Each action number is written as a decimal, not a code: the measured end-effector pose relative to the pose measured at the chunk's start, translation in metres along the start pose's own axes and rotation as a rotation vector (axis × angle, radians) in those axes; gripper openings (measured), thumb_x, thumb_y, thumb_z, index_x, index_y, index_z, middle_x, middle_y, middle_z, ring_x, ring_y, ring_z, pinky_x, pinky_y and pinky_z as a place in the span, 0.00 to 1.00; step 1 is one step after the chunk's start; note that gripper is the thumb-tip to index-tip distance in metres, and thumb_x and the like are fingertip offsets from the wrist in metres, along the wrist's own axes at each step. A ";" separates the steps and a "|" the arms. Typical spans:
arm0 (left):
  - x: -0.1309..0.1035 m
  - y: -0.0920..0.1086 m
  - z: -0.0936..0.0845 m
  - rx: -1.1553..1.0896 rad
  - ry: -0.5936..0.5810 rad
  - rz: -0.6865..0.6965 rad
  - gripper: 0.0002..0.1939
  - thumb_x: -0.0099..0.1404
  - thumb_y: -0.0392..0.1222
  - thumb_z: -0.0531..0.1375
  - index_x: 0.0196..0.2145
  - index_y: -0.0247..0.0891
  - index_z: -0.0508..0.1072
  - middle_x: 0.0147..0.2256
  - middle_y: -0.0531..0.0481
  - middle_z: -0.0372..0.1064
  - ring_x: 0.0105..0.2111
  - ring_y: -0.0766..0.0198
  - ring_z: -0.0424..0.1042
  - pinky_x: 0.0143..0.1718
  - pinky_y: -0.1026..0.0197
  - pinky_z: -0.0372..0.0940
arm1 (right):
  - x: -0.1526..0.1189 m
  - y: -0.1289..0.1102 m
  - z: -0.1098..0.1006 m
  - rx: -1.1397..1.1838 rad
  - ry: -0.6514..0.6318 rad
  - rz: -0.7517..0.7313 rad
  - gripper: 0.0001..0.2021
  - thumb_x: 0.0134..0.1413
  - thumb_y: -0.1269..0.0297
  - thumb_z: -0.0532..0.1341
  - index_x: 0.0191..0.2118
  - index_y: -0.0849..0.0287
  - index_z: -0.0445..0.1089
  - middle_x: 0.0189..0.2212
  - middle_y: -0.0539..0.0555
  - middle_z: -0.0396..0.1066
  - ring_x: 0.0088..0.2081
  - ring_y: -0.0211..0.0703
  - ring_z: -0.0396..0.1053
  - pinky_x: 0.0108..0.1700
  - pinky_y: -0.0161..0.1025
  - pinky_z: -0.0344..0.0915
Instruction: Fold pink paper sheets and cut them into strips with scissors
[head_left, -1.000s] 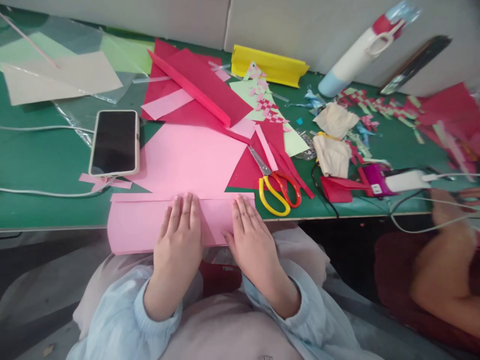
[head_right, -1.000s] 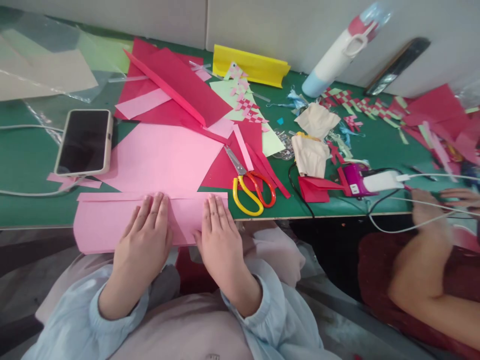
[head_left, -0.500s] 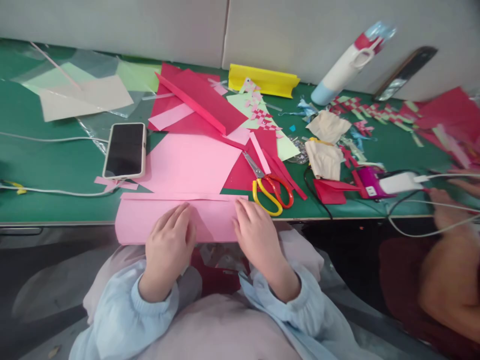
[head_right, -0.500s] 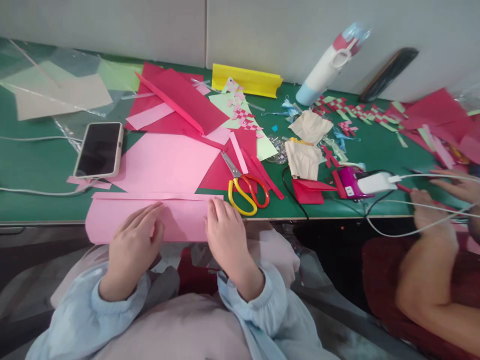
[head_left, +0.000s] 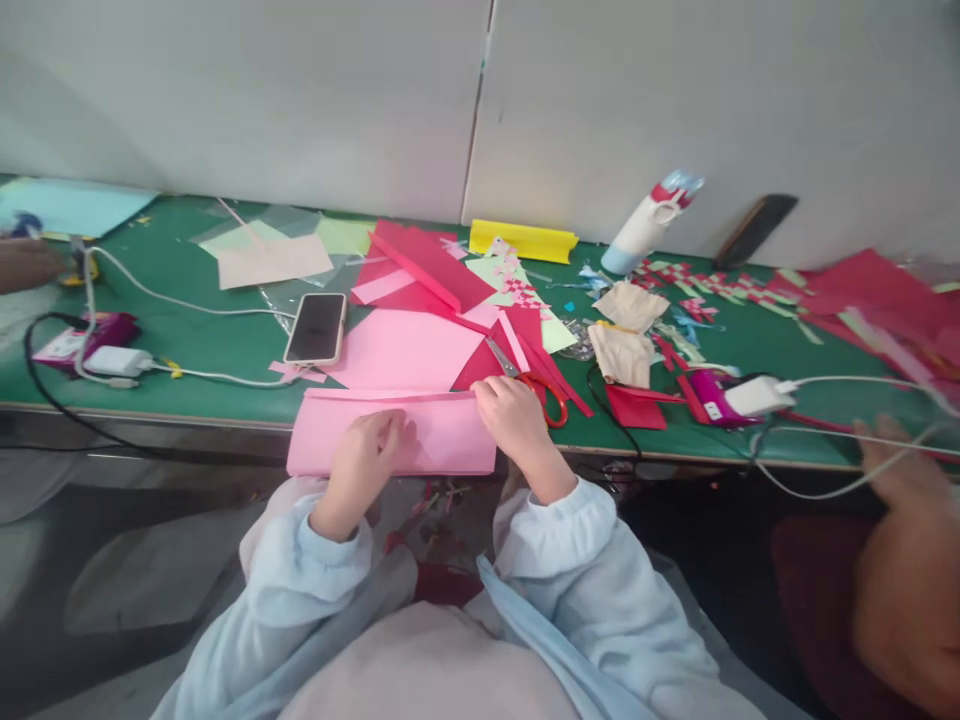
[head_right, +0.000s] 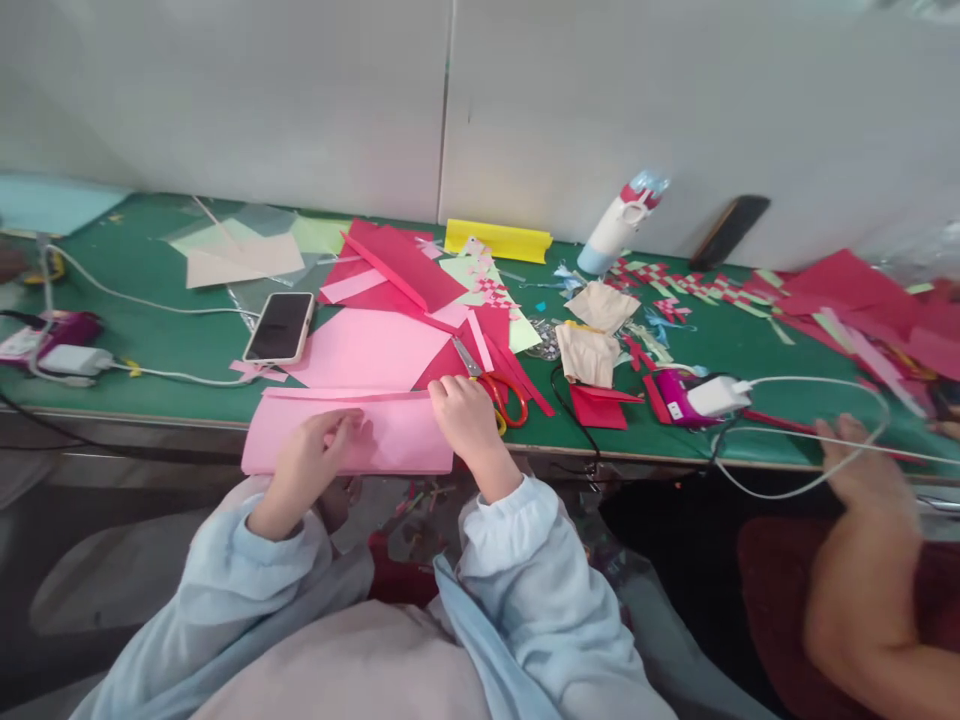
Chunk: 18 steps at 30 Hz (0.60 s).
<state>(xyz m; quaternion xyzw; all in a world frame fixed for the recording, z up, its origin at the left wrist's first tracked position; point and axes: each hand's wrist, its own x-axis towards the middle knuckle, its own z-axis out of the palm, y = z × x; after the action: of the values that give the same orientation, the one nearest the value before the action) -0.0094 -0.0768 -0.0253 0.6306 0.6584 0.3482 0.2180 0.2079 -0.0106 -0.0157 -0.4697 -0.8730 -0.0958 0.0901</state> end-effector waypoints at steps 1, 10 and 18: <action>0.003 0.006 -0.002 -0.141 -0.030 -0.093 0.19 0.66 0.50 0.52 0.39 0.35 0.76 0.38 0.40 0.78 0.39 0.53 0.76 0.44 0.52 0.69 | -0.002 -0.001 -0.007 0.007 0.054 0.013 0.12 0.63 0.73 0.50 0.39 0.64 0.71 0.33 0.58 0.72 0.37 0.45 0.65 0.40 0.40 0.56; 0.026 0.079 -0.030 -1.235 0.049 -0.341 0.16 0.59 0.50 0.64 0.34 0.33 0.69 0.29 0.48 0.73 0.29 0.65 0.76 0.33 0.63 0.71 | -0.041 -0.029 -0.104 -0.158 0.653 -0.219 0.10 0.60 0.73 0.57 0.44 0.60 0.73 0.36 0.55 0.75 0.41 0.43 0.68 0.48 0.39 0.61; 0.025 0.107 -0.044 -1.063 0.023 -0.172 0.21 0.59 0.54 0.62 0.20 0.37 0.63 0.16 0.54 0.64 0.20 0.66 0.71 0.22 0.66 0.66 | -0.051 -0.024 -0.149 -0.244 0.848 -0.272 0.10 0.57 0.73 0.61 0.44 0.59 0.74 0.36 0.53 0.77 0.38 0.42 0.70 0.43 0.39 0.66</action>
<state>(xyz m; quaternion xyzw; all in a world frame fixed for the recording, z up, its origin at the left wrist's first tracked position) 0.0281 -0.0643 0.0862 0.3734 0.4429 0.6213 0.5276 0.2258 -0.1019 0.1132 -0.2773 -0.7952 -0.3926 0.3696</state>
